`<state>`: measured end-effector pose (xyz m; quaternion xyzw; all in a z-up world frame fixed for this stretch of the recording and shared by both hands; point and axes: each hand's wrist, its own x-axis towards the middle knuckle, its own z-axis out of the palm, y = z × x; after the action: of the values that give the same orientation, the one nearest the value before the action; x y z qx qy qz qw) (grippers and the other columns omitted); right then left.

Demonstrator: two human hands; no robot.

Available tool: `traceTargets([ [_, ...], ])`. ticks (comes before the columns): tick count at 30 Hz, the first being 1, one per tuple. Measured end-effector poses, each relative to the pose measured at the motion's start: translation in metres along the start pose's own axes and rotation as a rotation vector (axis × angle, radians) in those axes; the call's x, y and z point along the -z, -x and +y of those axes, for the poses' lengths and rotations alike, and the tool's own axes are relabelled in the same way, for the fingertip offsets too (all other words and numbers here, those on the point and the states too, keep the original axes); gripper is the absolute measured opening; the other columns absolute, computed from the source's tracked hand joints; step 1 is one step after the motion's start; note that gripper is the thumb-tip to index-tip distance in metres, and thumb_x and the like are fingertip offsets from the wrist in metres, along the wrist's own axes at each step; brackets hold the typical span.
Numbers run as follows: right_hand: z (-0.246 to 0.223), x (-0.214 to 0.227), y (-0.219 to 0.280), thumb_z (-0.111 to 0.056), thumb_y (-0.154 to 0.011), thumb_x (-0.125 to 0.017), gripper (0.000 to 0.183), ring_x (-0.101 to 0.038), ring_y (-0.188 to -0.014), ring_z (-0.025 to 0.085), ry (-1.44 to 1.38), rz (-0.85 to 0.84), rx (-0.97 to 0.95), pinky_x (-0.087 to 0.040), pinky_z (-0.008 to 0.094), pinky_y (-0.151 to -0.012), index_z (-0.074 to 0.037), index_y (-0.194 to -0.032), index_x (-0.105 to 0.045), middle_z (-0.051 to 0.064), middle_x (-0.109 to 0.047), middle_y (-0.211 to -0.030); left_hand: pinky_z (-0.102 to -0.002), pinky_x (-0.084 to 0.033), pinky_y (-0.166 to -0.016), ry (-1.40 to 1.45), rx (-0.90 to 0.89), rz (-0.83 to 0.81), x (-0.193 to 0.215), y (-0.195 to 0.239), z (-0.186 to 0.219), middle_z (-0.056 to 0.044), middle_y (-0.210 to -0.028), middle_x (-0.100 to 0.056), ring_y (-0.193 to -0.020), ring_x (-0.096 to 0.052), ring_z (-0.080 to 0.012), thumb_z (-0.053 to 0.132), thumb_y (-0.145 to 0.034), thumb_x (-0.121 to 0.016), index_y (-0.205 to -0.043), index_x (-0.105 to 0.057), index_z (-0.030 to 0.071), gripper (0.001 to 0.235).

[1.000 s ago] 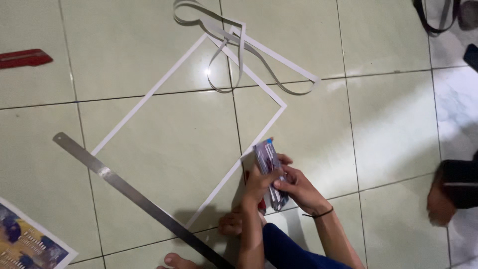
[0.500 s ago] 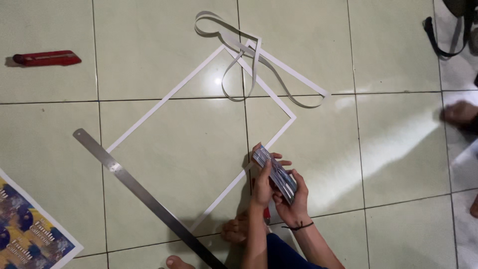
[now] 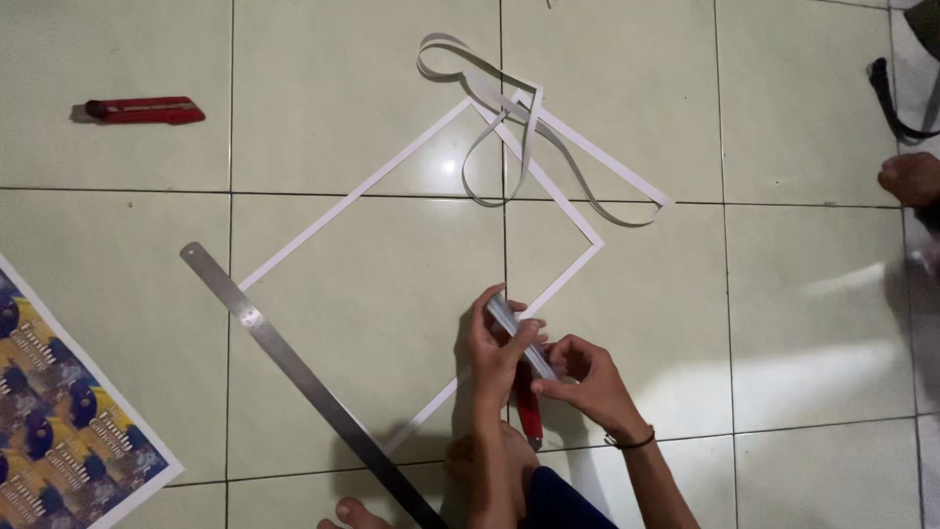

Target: The person uses a metal ruler and a red utility knife to cut a large sheet of printed paper on a tiled floor. They align the ruler along the paper and make several straight cuts to separate sections.

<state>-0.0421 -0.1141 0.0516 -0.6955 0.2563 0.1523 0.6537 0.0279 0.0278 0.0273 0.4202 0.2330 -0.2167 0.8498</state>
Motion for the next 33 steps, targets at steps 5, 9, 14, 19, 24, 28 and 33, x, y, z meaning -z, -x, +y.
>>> traceTargets([
  [5, -0.006, 0.004, -0.006, -0.002, -0.062, -0.101, 0.047, -0.056, -0.07, 0.011, 0.084, -0.037, -0.028, -0.049, 0.025, -0.067, -0.01, -0.074, -0.056, 0.0, -0.056, -0.073, -0.039, -0.069, -0.079, -0.085, -0.078, -0.091, 0.002, -0.001, -0.007, -0.014, -0.114, -0.068, -0.085, -0.077, -0.0259, -0.006, -0.073, -0.086, -0.147, -0.051, 0.012, 0.084],
  [9, -0.003, 0.008, -0.003, -0.002, -0.061, -0.099, 0.042, -0.053, -0.071, 0.009, 0.184, 0.066, 0.103, -0.051, 0.024, -0.068, -0.011, -0.072, -0.059, -0.002, -0.059, -0.072, -0.04, -0.064, -0.086, -0.003, -0.032, -0.179, -0.001, -0.008, -0.019, -0.018, -0.122, -0.068, -0.102, -0.077, -0.0337, -0.001, -0.07, -0.087, -0.162, -0.028, 0.019, 0.112],
  [14, 0.021, 0.025, 0.007, -0.009, -0.059, -0.097, 0.034, -0.068, -0.082, 0.009, 0.346, 0.346, 0.21, -0.056, 0.024, -0.077, -0.008, -0.084, -0.074, 0.001, -0.079, -0.087, -0.044, -0.053, -0.106, -0.015, -0.113, -0.124, 0.006, -0.018, -0.031, -0.018, -0.154, -0.055, -0.138, -0.058, -0.0314, 0.008, -0.071, -0.09, -0.162, -0.024, 0.021, 0.113],
  [19, 0.091, 0.054, 0.019, -0.019, -0.059, -0.099, 0.061, -0.072, -0.084, 0.015, 0.649, 0.694, 0.137, -0.058, 0.031, -0.084, -0.007, -0.115, -0.078, 0.007, -0.08, -0.098, -0.05, -0.058, -0.106, -0.099, -0.128, 0.136, 0.015, -0.022, -0.007, -0.017, -0.15, -0.06, -0.133, -0.064, -0.0334, 0.035, -0.078, -0.082, -0.153, -0.044, 0.014, 0.086],
  [24, 0.11, 0.059, 0.03, -0.044, -0.07, -0.088, 0.065, -0.056, -0.125, 0.03, 0.967, 0.695, 0.098, -0.052, 0.045, -0.097, -0.004, -0.12, -0.077, 0.009, -0.072, -0.133, -0.036, -0.063, -0.079, 0.051, -0.229, 0.555, 0.035, -0.034, -0.005, -0.015, -0.111, -0.077, -0.093, -0.073, -0.0242, 0.009, -0.089, -0.073, -0.121, -0.069, 0.0, 0.033],
  [28, 0.093, 0.049, 0.023, -0.052, -0.062, -0.089, 0.075, -0.058, -0.124, 0.035, 1.068, 0.705, 0.249, -0.052, 0.047, -0.098, -0.006, -0.119, -0.074, 0.009, -0.069, -0.138, -0.034, -0.061, -0.074, 0.013, -0.411, 0.562, 0.058, -0.039, -0.016, -0.014, -0.105, -0.077, -0.088, -0.074, -0.0227, 0.009, -0.095, -0.07, -0.115, -0.071, 0.002, 0.022],
  [33, 0.081, 0.058, 0.002, -0.031, -0.063, -0.089, 0.091, -0.059, -0.117, 0.037, 0.839, 0.681, -0.064, -0.046, 0.05, -0.101, 0.0, -0.142, -0.058, 0.018, -0.065, -0.126, -0.032, -0.062, -0.069, -0.056, -0.471, 0.721, 0.077, -0.039, 0.004, -0.017, -0.103, -0.077, -0.085, -0.074, -0.023, 0.01, -0.097, -0.068, -0.113, -0.07, 0.001, 0.019],
])
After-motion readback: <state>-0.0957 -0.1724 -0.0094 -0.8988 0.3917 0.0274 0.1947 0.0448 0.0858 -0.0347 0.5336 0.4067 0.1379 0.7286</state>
